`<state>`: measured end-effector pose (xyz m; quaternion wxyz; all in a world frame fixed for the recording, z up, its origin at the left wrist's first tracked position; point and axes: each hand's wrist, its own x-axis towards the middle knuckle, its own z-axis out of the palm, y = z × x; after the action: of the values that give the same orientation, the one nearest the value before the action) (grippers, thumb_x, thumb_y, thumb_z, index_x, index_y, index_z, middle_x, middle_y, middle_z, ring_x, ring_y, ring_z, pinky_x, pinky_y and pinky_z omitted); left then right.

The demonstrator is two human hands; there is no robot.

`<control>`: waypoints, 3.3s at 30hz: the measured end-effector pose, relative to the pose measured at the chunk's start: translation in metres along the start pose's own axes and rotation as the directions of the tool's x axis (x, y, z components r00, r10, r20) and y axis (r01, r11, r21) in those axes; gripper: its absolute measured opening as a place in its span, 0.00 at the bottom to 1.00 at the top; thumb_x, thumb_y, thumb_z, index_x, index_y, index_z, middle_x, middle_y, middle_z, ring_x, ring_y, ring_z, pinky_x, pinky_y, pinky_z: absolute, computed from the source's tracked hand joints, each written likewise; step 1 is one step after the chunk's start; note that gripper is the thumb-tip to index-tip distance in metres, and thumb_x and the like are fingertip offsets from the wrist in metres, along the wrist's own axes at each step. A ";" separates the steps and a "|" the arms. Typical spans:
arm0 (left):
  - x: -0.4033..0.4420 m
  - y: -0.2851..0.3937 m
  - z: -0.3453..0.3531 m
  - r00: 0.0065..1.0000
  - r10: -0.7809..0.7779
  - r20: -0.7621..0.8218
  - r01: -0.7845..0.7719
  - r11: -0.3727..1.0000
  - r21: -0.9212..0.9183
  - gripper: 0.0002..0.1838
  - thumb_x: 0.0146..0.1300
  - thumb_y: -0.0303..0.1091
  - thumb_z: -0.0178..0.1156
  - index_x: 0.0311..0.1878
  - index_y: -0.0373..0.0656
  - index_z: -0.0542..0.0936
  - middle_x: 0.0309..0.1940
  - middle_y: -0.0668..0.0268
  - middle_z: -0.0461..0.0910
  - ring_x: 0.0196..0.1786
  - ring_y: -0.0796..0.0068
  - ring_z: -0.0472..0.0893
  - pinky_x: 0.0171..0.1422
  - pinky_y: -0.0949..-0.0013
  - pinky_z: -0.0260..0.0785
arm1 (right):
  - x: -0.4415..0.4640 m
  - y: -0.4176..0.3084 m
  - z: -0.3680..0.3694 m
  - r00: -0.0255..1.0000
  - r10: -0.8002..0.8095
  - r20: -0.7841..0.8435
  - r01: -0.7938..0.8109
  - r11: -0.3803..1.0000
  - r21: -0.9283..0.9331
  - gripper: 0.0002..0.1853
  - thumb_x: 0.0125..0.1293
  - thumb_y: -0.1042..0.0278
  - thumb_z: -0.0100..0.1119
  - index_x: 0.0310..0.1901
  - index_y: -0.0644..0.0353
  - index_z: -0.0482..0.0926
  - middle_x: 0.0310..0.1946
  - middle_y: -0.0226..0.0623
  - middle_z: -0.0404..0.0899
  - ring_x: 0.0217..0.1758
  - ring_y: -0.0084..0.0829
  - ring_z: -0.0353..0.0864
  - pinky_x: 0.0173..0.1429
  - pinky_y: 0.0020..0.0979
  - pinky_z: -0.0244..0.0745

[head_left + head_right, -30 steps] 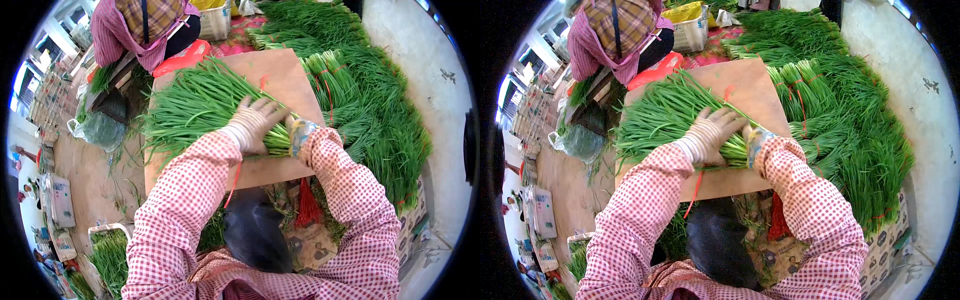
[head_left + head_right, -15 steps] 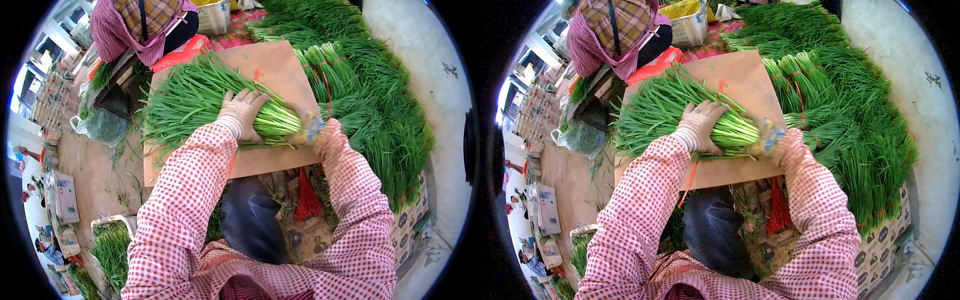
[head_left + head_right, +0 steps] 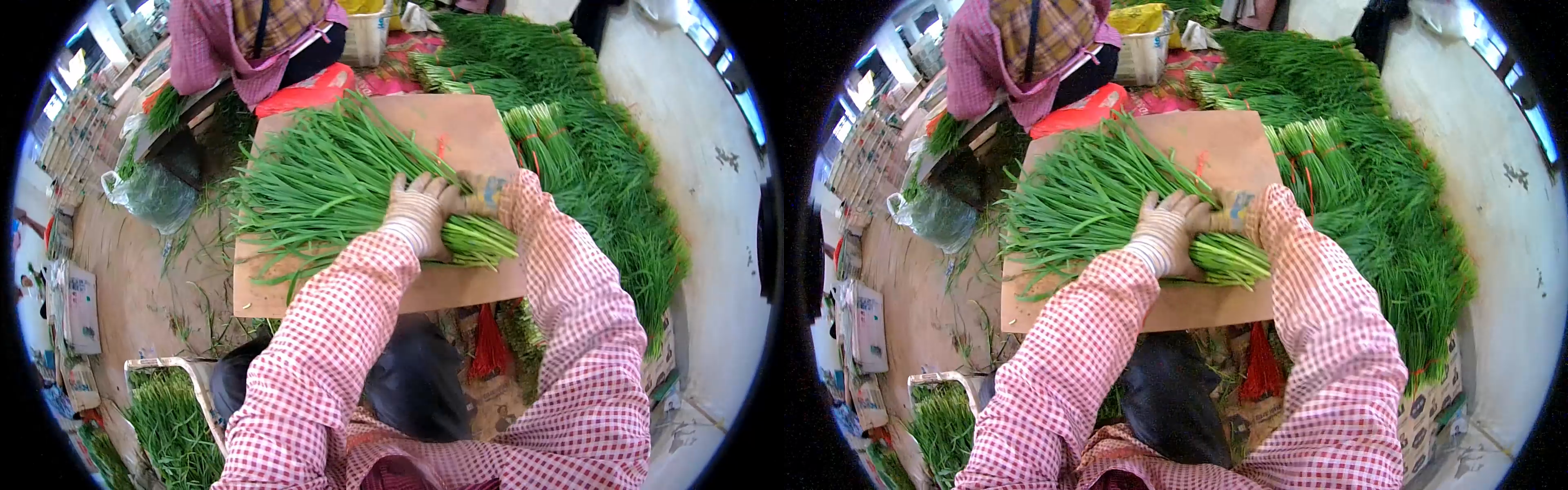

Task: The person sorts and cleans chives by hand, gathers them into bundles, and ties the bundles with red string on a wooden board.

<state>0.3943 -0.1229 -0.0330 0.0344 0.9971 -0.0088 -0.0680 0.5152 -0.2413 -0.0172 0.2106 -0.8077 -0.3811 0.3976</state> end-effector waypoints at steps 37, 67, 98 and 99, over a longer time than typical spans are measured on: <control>0.009 -0.036 -0.015 0.975 0.075 0.210 -0.042 0.987 -0.154 0.54 0.24 0.54 0.77 0.60 0.44 0.69 0.54 0.54 0.76 0.60 0.56 0.73 0.66 0.49 0.58 | -0.043 0.017 -0.004 0.979 0.144 -0.144 -0.152 0.988 -0.041 0.42 0.46 0.58 0.72 0.63 0.62 0.65 0.58 0.47 0.71 0.62 0.39 0.70 0.66 0.39 0.65; -0.001 -0.029 -0.019 0.972 -0.016 0.236 0.039 0.995 -0.091 0.58 0.28 0.60 0.75 0.67 0.49 0.62 0.61 0.59 0.69 0.67 0.60 0.64 0.71 0.45 0.48 | 0.011 -0.003 -0.052 0.907 0.171 -0.385 -0.287 0.920 -0.267 0.31 0.59 0.37 0.55 0.47 0.62 0.77 0.32 0.36 0.80 0.33 0.29 0.78 0.40 0.31 0.75; -0.006 -0.034 -0.011 0.987 0.010 0.163 0.016 0.988 -0.155 0.55 0.28 0.64 0.73 0.65 0.58 0.65 0.60 0.60 0.71 0.64 0.61 0.69 0.68 0.46 0.53 | -0.083 -0.049 0.073 0.754 -0.460 -0.468 0.113 0.794 -0.598 0.16 0.62 0.61 0.56 0.50 0.53 0.76 0.43 0.44 0.79 0.47 0.48 0.77 0.51 0.41 0.74; -0.007 -0.033 -0.012 0.989 0.007 0.150 0.017 0.987 -0.160 0.54 0.27 0.61 0.74 0.65 0.59 0.66 0.59 0.61 0.72 0.63 0.61 0.70 0.66 0.45 0.54 | -0.083 -0.046 0.085 0.925 -0.293 -0.241 0.101 0.802 -0.589 0.15 0.60 0.64 0.57 0.49 0.57 0.75 0.43 0.45 0.77 0.46 0.48 0.78 0.51 0.40 0.75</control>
<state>0.3891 -0.0892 -0.0222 0.1136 0.9831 -0.0035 -0.1432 0.3934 -0.2750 0.0019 0.0609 -0.8422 -0.5253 0.1054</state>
